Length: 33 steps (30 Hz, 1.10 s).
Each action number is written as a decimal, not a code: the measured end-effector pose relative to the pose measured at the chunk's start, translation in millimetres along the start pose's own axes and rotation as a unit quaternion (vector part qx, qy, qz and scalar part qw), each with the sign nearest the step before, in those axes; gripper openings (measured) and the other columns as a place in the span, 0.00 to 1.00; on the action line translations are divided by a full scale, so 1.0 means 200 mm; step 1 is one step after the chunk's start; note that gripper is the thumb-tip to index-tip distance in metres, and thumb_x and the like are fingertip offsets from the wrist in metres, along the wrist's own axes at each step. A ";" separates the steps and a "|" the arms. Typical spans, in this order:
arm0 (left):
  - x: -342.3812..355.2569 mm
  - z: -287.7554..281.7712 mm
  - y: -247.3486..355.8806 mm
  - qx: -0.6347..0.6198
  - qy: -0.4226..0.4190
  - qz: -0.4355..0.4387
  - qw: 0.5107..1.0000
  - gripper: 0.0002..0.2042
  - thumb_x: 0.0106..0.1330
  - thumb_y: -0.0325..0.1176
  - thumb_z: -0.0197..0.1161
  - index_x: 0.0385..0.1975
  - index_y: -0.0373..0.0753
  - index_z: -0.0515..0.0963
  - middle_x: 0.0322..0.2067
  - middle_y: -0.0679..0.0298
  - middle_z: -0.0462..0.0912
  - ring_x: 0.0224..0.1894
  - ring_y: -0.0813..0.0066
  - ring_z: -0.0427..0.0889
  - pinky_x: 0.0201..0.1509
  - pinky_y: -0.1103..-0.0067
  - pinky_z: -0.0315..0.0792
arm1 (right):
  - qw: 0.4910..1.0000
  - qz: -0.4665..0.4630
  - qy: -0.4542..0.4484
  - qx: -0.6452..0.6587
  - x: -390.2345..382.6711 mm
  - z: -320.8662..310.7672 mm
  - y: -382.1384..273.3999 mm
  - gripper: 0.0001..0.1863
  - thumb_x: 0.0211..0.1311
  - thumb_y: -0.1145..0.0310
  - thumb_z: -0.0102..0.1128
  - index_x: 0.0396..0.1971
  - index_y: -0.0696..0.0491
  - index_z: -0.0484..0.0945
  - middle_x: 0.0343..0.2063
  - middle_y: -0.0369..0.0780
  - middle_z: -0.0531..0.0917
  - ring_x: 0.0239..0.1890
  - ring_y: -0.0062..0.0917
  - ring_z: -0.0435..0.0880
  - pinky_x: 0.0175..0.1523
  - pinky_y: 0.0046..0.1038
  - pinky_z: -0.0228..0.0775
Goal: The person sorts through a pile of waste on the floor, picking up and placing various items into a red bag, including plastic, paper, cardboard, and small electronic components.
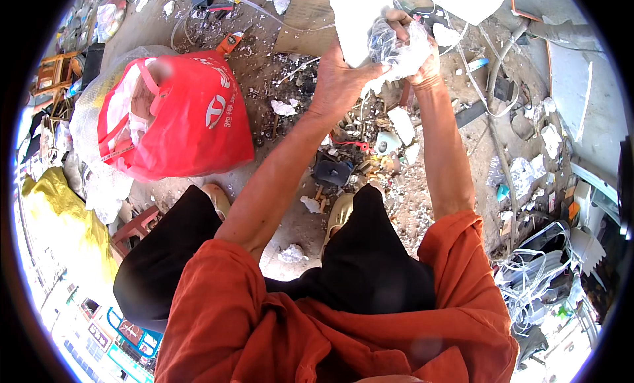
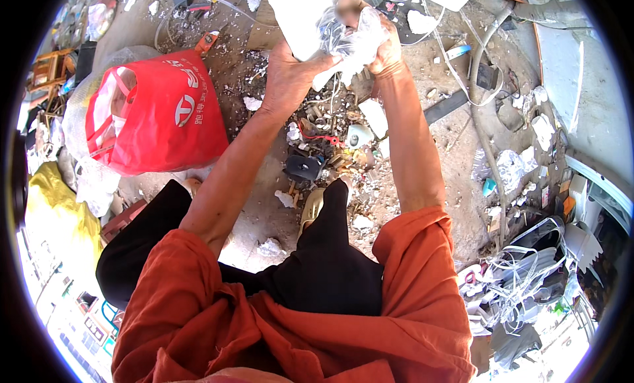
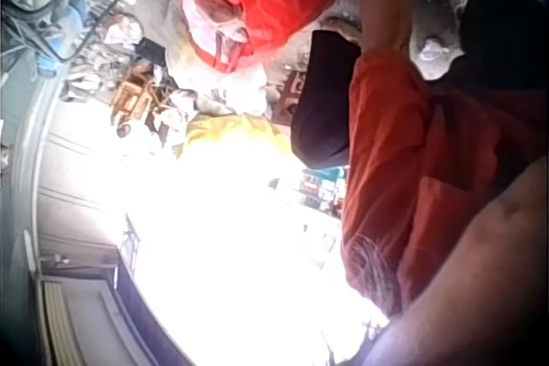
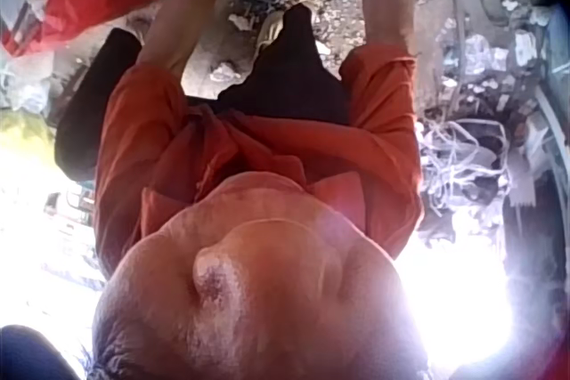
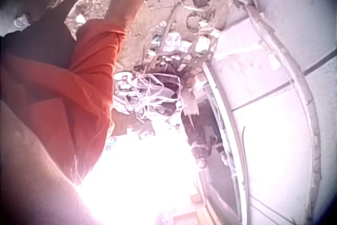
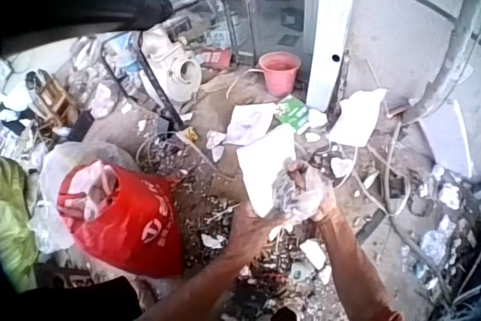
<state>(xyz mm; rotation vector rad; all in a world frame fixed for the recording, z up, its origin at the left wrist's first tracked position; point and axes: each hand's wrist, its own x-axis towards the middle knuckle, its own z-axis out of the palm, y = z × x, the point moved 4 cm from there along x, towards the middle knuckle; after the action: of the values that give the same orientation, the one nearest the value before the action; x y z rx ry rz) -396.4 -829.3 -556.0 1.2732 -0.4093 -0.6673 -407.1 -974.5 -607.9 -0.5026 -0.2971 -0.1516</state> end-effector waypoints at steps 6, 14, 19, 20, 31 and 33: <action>0.02 -0.06 -0.03 -0.049 -0.025 0.004 0.998 0.25 0.48 0.16 0.63 0.49 0.30 0.64 0.42 0.60 0.75 0.42 0.77 0.77 0.48 0.79 0.73 | 0.961 -0.008 0.175 -0.216 -0.01 0.12 -0.04 0.14 0.54 0.74 0.54 0.41 0.61 0.75 0.30 0.35 0.78 0.31 0.18 0.78 0.38 0.18 0.73; -0.04 -0.26 -0.18 -0.205 0.145 -0.088 0.964 0.25 0.56 0.27 0.60 0.53 0.32 0.59 0.43 0.58 0.74 0.43 0.68 0.78 0.46 0.70 0.77 | 0.790 0.118 0.072 -0.597 0.04 0.32 0.20 0.15 0.59 0.76 0.49 0.47 0.48 0.74 0.38 0.39 0.79 0.42 0.22 0.78 0.49 0.22 0.70; -0.11 -0.49 -0.24 -0.259 0.239 -0.132 0.926 0.21 0.53 0.21 0.55 0.49 0.32 0.65 0.42 0.56 0.75 0.40 0.64 0.79 0.43 0.67 0.78 | 0.801 0.290 -0.050 -0.522 0.23 0.34 0.14 0.23 0.54 0.55 0.60 0.48 0.51 0.75 0.49 0.41 0.77 0.54 0.29 0.73 0.60 0.31 0.65; -0.13 -0.50 -0.19 -0.253 0.270 -0.145 0.918 0.19 0.52 0.20 0.55 0.46 0.31 0.67 0.40 0.57 0.76 0.39 0.65 0.80 0.41 0.68 0.78 | 0.840 0.222 0.034 -0.494 0.30 0.27 0.08 0.21 0.55 0.59 0.60 0.47 0.52 0.75 0.44 0.41 0.79 0.50 0.30 0.76 0.58 0.32 0.66; -0.41 -0.75 1.03 0.007 0.182 0.182 0.966 0.15 0.59 0.31 0.52 0.43 0.28 0.69 0.39 0.56 0.75 0.42 0.65 0.76 0.41 0.73 0.76 | 0.714 0.046 0.386 -0.583 0.93 -0.82 0.16 0.27 0.49 0.75 0.63 0.51 0.58 0.66 0.31 0.40 0.79 0.32 0.25 0.79 0.33 0.29 0.72; -0.37 -0.92 1.31 -0.038 0.155 0.170 0.973 0.16 0.61 0.30 0.49 0.45 0.26 0.68 0.45 0.50 0.75 0.47 0.60 0.75 0.49 0.67 0.75 | 0.726 0.192 0.402 -0.524 0.98 -0.92 0.21 0.30 0.47 0.76 0.64 0.52 0.61 0.63 0.38 0.43 0.78 0.34 0.30 0.79 0.36 0.32 0.74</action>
<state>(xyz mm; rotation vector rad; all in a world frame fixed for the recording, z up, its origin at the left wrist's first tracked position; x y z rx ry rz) -275.7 -606.6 -345.3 1.1735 -0.3283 -0.1884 -168.1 -1043.4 -717.8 -1.5493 0.8313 -0.1063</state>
